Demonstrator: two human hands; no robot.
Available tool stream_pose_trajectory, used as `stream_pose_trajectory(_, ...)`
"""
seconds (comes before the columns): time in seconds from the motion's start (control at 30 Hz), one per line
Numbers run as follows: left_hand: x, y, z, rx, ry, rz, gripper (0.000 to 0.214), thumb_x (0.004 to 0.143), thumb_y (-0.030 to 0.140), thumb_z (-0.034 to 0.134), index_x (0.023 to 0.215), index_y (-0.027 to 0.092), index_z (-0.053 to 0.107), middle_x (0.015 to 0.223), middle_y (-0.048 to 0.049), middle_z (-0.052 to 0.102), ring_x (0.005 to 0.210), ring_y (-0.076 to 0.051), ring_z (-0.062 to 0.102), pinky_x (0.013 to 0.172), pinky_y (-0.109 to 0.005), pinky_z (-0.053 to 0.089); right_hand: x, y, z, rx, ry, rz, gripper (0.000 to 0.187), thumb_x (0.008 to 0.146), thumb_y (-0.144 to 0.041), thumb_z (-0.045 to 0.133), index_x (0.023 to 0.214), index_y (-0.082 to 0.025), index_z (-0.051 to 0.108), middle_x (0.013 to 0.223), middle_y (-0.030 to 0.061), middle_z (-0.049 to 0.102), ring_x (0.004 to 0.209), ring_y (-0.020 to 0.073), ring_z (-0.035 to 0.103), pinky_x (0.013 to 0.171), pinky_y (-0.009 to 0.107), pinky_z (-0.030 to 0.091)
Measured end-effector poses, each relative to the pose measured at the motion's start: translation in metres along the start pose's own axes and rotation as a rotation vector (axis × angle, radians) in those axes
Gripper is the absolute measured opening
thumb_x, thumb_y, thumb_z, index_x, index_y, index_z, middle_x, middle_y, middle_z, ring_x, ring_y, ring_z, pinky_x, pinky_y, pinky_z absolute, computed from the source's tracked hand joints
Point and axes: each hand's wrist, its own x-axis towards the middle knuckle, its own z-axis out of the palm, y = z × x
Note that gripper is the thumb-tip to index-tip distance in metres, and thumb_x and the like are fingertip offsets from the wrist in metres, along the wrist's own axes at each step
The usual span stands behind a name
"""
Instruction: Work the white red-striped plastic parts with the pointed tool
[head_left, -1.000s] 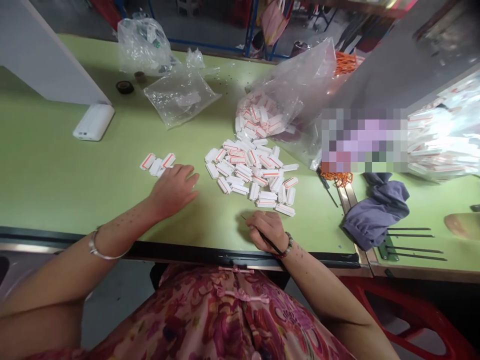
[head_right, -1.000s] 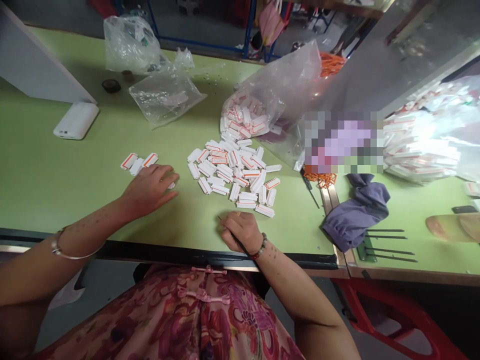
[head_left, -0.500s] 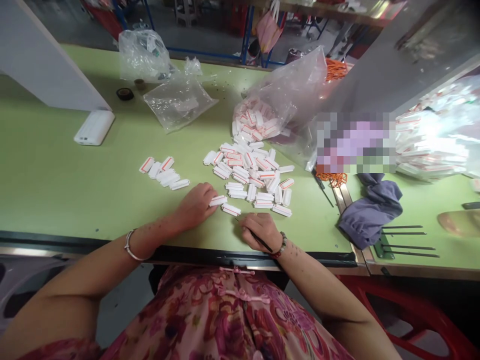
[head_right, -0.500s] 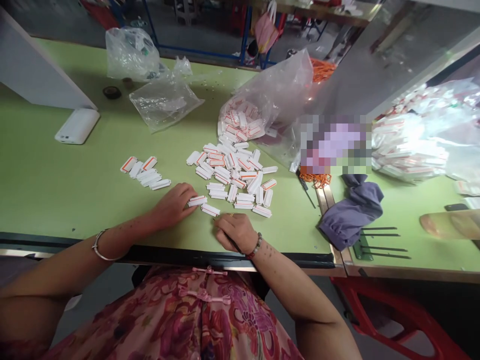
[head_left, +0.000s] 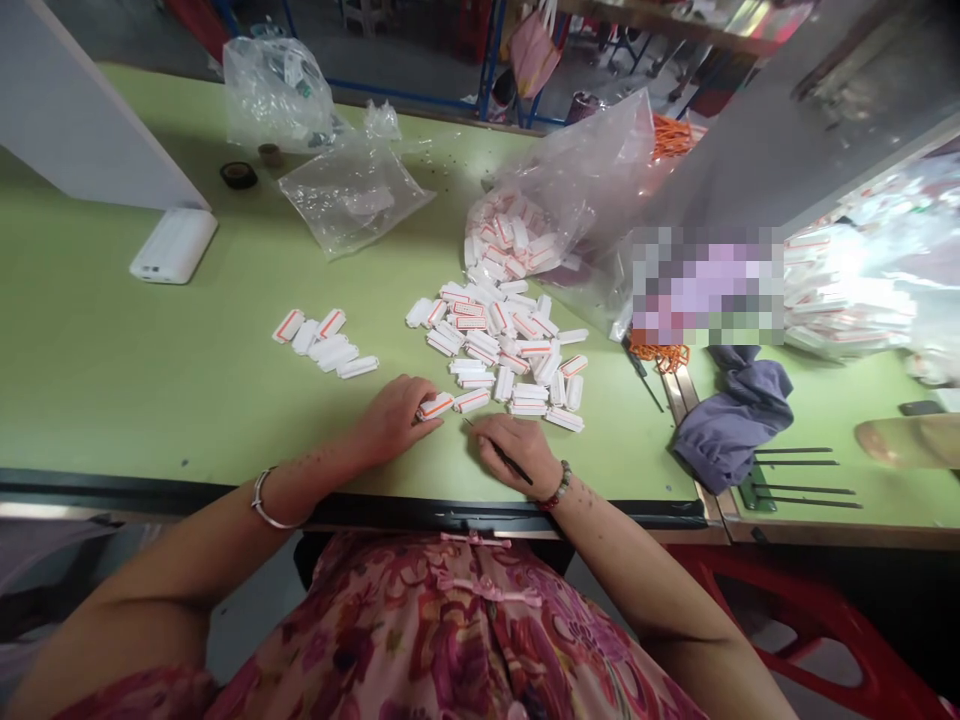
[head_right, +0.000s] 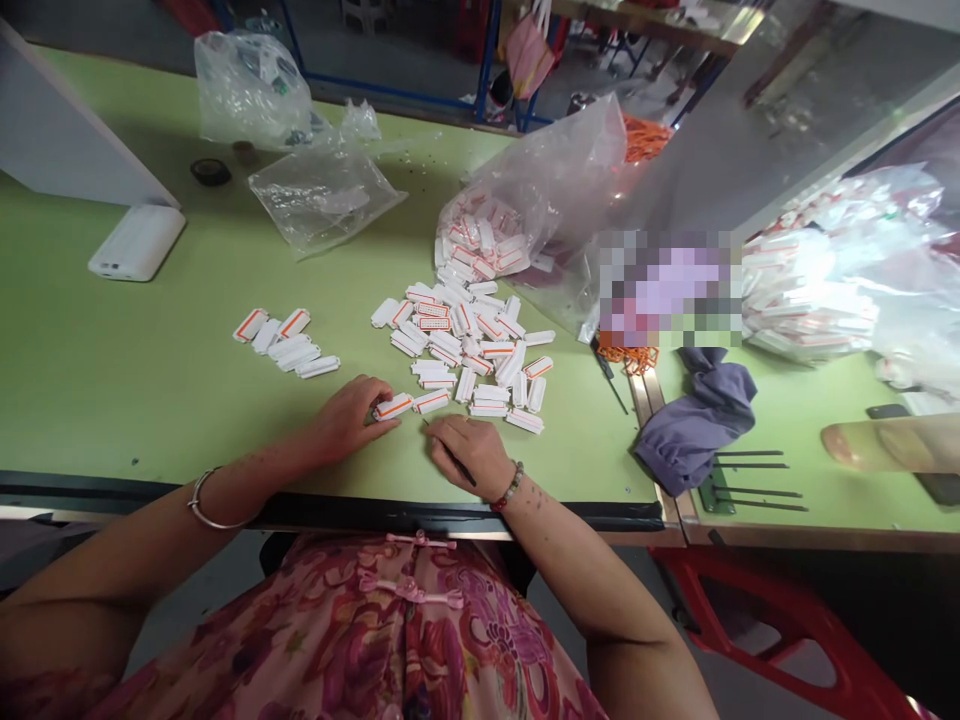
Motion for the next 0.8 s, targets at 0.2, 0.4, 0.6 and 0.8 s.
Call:
stream_pose_trajectory(0.2,-0.0032,0.0011,0.0,-0.039,-0.014,0.089,0.007,0.088,0.022,0.052,0.093,0.018,0.049,0.086,-0.004,0.056,0.08,-0.019,0.049,0.071,-0.031,0.039,0.0029,0.0015,0.0045,0.0,0.069,0.14,0.02,0.094,-0.015,0.043,0.105,-0.019,0.059,0.089,0.0072,0.068,0.083,0.0165,0.064,0.074,0.03,0.054)
stream_pose_trajectory(0.4,-0.0013,0.0016,0.0,-0.065,-0.068,0.14,0.012,0.09,0.022,0.052,0.1,0.016,0.053,0.094,-0.0064,0.06,0.088,-0.021,0.05,0.078,-0.033,0.041,-0.0016,0.0037,0.0037,0.011,0.117,0.12,0.021,0.093,-0.017,0.046,0.109,-0.021,0.059,0.088,0.0059,0.069,0.079,0.0163,0.065,0.069,0.029,0.053)
stream_pose_trajectory(0.6,0.0004,0.0005,-0.0029,-0.095,-0.071,0.179,0.022,0.093,0.035,0.052,0.091,0.016,0.064,0.095,-0.0073,0.058,0.088,-0.02,0.049,0.081,-0.033,0.041,-0.0028,0.0025,0.0016,-0.011,0.126,0.067,0.019,0.091,-0.014,0.049,0.106,-0.02,0.059,0.083,0.0041,0.07,0.074,0.0139,0.066,0.065,0.026,0.053)
stream_pose_trajectory(0.8,0.0023,-0.0042,0.002,0.092,-0.053,0.225,0.033,0.099,0.036,0.041,0.096,0.017,0.068,0.086,-0.0067,0.059,0.081,-0.02,0.048,0.077,-0.033,0.037,-0.0016,0.0017,0.0011,-0.03,0.109,0.044,0.017,0.091,-0.014,0.05,0.104,-0.019,0.059,0.083,0.0041,0.071,0.071,0.0128,0.067,0.063,0.024,0.052)
